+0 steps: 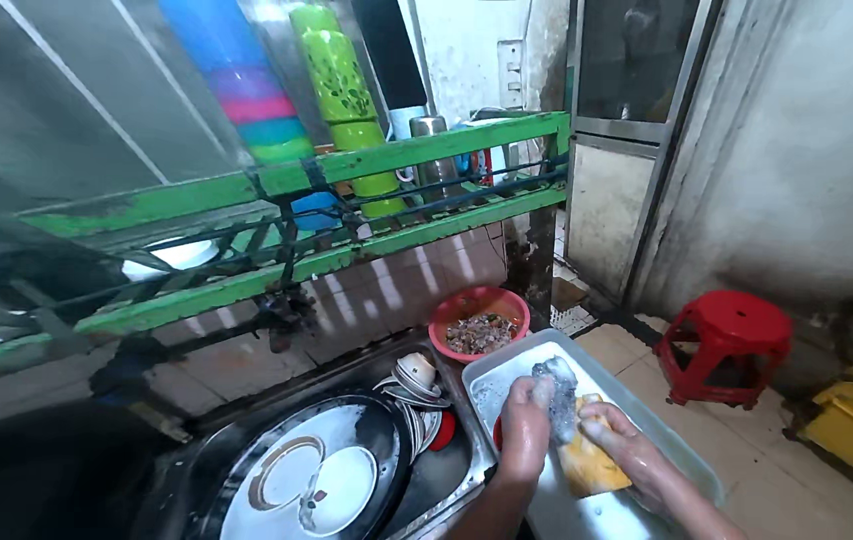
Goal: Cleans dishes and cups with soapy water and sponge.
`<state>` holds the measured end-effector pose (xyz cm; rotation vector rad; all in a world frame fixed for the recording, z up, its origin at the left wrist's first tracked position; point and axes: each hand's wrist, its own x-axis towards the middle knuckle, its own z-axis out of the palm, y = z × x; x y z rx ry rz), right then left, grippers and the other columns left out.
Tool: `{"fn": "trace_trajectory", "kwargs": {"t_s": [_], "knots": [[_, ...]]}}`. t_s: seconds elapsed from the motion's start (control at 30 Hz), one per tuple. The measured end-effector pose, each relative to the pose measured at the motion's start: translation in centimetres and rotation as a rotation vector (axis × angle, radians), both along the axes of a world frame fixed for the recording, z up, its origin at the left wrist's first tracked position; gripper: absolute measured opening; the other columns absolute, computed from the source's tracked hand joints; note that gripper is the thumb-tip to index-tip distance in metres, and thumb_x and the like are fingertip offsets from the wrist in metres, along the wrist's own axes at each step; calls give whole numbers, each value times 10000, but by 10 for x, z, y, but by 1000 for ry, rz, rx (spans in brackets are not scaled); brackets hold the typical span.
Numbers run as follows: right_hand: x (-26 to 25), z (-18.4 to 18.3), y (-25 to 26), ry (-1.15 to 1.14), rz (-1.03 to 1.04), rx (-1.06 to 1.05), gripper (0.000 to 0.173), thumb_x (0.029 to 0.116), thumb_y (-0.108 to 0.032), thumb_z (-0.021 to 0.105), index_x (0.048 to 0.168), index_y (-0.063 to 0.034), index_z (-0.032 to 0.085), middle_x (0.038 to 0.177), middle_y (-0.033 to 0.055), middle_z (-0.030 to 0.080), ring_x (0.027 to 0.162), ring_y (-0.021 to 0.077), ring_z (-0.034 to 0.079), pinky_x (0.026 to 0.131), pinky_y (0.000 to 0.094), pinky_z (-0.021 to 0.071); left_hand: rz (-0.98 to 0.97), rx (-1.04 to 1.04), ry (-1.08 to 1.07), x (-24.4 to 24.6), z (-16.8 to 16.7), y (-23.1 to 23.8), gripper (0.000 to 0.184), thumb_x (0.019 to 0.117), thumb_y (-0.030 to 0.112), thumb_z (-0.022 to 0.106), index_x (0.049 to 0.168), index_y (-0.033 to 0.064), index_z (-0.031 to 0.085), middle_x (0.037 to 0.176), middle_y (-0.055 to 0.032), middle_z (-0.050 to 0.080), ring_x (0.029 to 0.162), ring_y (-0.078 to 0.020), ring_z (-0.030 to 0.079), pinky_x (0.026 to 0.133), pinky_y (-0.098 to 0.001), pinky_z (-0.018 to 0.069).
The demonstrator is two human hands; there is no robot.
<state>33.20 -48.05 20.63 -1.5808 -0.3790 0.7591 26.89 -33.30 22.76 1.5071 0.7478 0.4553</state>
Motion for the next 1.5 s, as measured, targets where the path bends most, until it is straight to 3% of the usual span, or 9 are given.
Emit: {"fn": "trace_trajectory", "kwargs": {"t_s": [0.17, 0.27, 0.33, 0.73, 0.93, 1.03, 1.2, 1.37, 1.5], "knots": [[1, 0, 11, 297, -216, 176, 917, 931, 6, 563, 1642, -282, 61, 1398, 185, 535, 990, 258, 709, 770, 427, 624, -50, 72, 34, -4, 15, -19, 288, 1032, 215, 606, 1201, -17, 631, 1128, -183, 682, 1059, -245, 657, 958, -446, 522], [-1, 0, 16, 439, -333, 370, 390, 1106, -245, 396, 1471, -109, 422, 1128, 159, 680, 940, 243, 711, 785, 434, 610, -83, 32, -21, -6, 13, -35, 351, 1024, 147, 607, 1326, -27, 571, 1240, -198, 667, 1148, -227, 653, 1021, -403, 516], [-2, 4, 18, 505, -342, 427, 490, 1117, -415, 315, 1306, -36, 561, 1053, 151, 709, 943, 241, 715, 814, 444, 608, -72, 88, -14, -3, 2, -32, 351, 1031, 170, 598, 1331, -11, 579, 1210, -198, 677, 1125, -242, 661, 1004, -423, 523], [-21, 11, 5, 314, -51, 196, 557, 978, -243, 630, 1442, -38, 399, 1053, 115, 695, 905, 180, 720, 796, 350, 622, -237, 226, -4, -2, -35, -34, 481, 1065, 125, 420, 1526, -8, 388, 1593, -258, 339, 1492, -365, 326, 1227, -514, 277], [7, 6, -24, -29, -198, -199, 461, 950, -139, 714, 1365, -18, 555, 1104, 158, 694, 961, 219, 696, 864, 414, 579, -452, 193, 235, -24, -16, -18, 422, 1088, 250, 450, 1348, -70, 540, 1248, -242, 624, 1132, -301, 628, 1002, -444, 507], [12, 12, -39, -383, -132, -526, 499, 952, -223, 728, 1395, -58, 569, 1102, 209, 697, 969, 328, 700, 880, 545, 555, -1016, 636, 730, -28, -20, -32, 417, 1081, 292, 463, 1319, -20, 604, 1331, -242, 616, 1294, -389, 564, 1083, -578, 436], [15, -6, -40, -766, 198, -763, 598, 1005, -325, 631, 1525, -85, 460, 1517, 169, 514, 1377, 324, 529, 1139, 532, 432, -1105, 790, 888, -36, -42, -69, 572, 1031, 270, 543, 1549, 66, 412, 1655, -259, 220, 1490, -523, 247, 1100, -672, 393], [19, -11, -37, -814, 313, -748, 644, 985, -298, 655, 1543, -65, 434, 1630, 169, 369, 1495, 317, 386, 1210, 500, 346, -982, 726, 710, -47, -46, -74, 484, 1108, 317, 373, 1452, -10, 464, 1409, -298, 519, 1245, -456, 579, 1003, -594, 502], [24, -17, -42, -810, 250, -684, 644, 933, -289, 701, 1514, -101, 497, 1596, 174, 415, 1449, 351, 435, 1178, 518, 382, -1140, 803, 704, -42, -48, -75, 363, 1061, 150, 485, 1388, 27, 583, 1515, -218, 455, 1388, -463, 432, 1038, -652, 452]]}}
